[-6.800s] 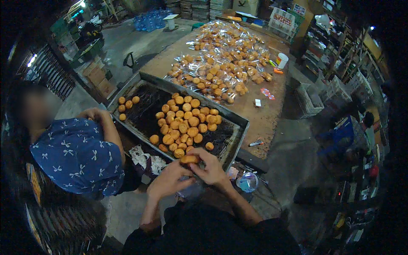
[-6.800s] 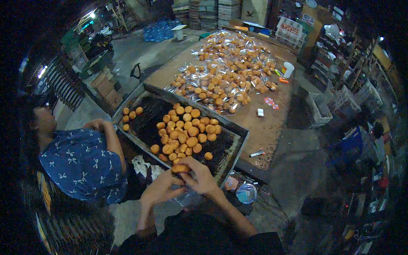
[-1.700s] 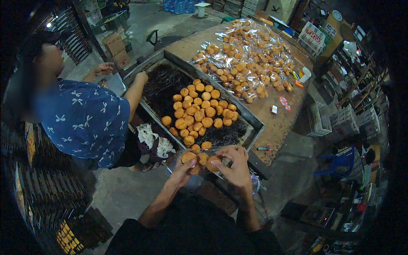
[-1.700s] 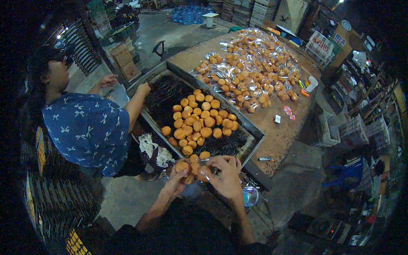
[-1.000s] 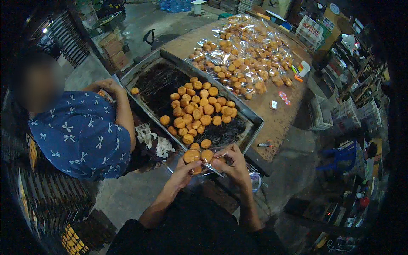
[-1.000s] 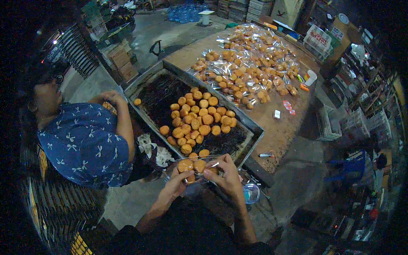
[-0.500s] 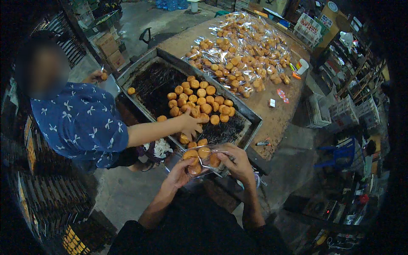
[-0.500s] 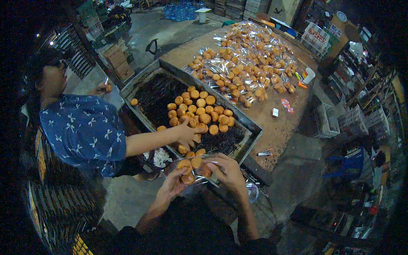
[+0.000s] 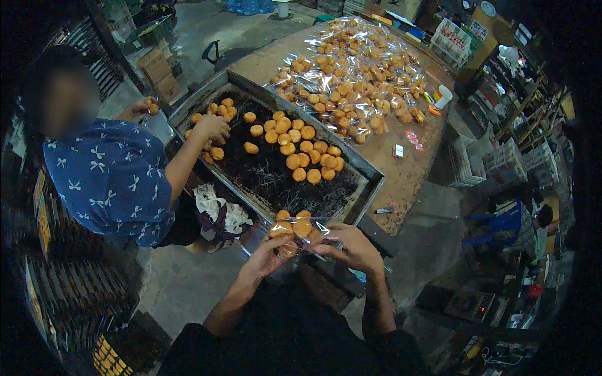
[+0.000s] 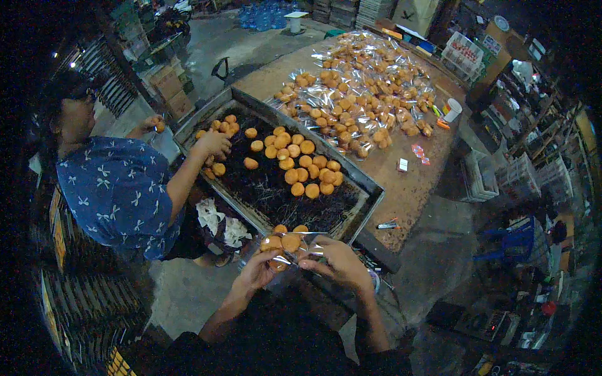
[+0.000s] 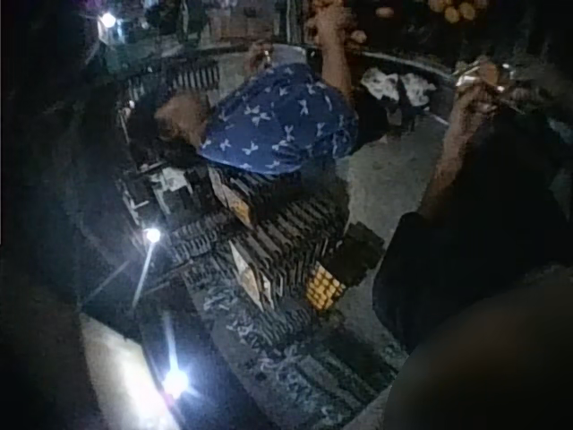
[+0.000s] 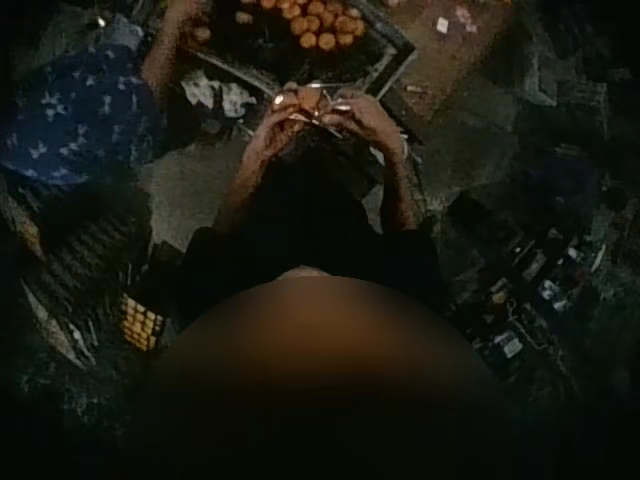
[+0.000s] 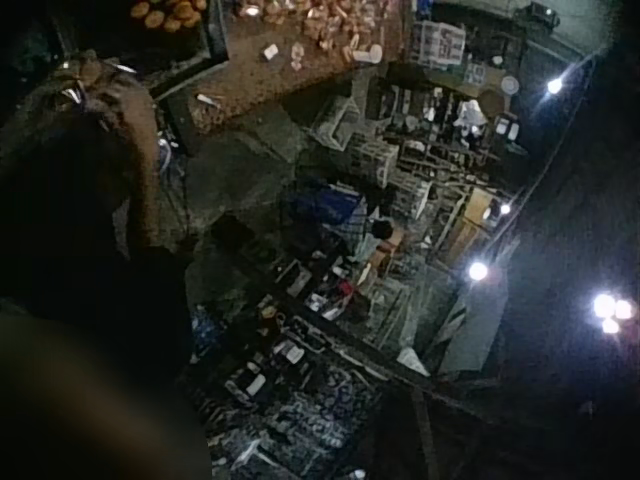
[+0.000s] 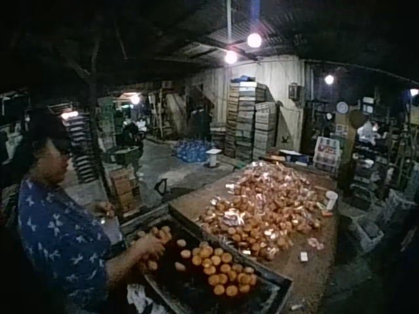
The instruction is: The person repeatedly picks round baked buns from a metal tray and places them into clear plastic bags, then sets the filled bags on the table. A coworker also handles buns from the same tray. The camera wearer continues this pick-and-pack cycle throughout the clip.
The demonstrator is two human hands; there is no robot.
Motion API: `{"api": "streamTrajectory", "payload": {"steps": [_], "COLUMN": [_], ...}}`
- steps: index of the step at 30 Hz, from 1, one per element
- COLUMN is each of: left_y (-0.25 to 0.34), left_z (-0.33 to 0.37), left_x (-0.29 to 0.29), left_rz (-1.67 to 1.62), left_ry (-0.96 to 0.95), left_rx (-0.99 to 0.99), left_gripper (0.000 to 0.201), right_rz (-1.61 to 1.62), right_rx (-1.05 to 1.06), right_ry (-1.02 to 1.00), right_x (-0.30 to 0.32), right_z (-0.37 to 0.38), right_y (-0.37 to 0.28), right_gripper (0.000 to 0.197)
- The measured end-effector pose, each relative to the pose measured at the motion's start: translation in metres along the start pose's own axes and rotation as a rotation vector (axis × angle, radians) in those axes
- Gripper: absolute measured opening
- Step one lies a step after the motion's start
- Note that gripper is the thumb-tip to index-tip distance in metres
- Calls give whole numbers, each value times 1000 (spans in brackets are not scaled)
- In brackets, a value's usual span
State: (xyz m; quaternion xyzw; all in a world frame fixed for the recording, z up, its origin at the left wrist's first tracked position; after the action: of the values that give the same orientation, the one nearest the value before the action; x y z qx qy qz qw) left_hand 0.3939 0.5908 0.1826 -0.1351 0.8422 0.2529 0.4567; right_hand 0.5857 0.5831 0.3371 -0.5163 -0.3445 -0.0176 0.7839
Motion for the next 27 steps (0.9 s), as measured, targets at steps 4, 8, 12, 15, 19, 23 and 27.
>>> {"api": "streamTrajectory", "payload": {"steps": [4,8,12,15,19,23,27], "left_y": [5,16,23,30,43,45,49], "left_z": [-8,-9,-6,-13,-33,-45,-52], "left_x": [-7,-20,-20,-13,13,68,117], "left_rz": [36,110,153,280,374,548,1007], "left_ry": [21,40,70,3,26,446,801], "left_rx": [-11,1,-33,17,-24,-204,-298], "left_gripper": [53,51,59,62,61,42,33], "right_rz": [113,98,335,278,-135,-509,-680], "right_rx": [11,-18,-171,-300,-296,-425,-298], "right_ry": [-81,36,180,246,248,426,588], "right_x": [-2,-3,11,35,85,155,230], "right_z": [-4,-5,-3,-3,2,15,55], "right_y": [12,23,36,47,66,115,161], "right_gripper": [27,28,34,37,34,32,39]}}
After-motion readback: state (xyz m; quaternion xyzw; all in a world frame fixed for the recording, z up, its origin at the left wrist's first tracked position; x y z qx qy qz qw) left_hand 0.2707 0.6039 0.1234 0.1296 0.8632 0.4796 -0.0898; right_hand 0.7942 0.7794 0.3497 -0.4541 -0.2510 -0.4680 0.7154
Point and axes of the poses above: each hand's wrist, its own z-axis towards the middle knuckle, its own x-axis out of the back of the hand, y = z × x, the point moved 6 cm from there along z, towards the middle knuckle, and after that the axes turned 11 degrees about x, right-handed, at the moved point
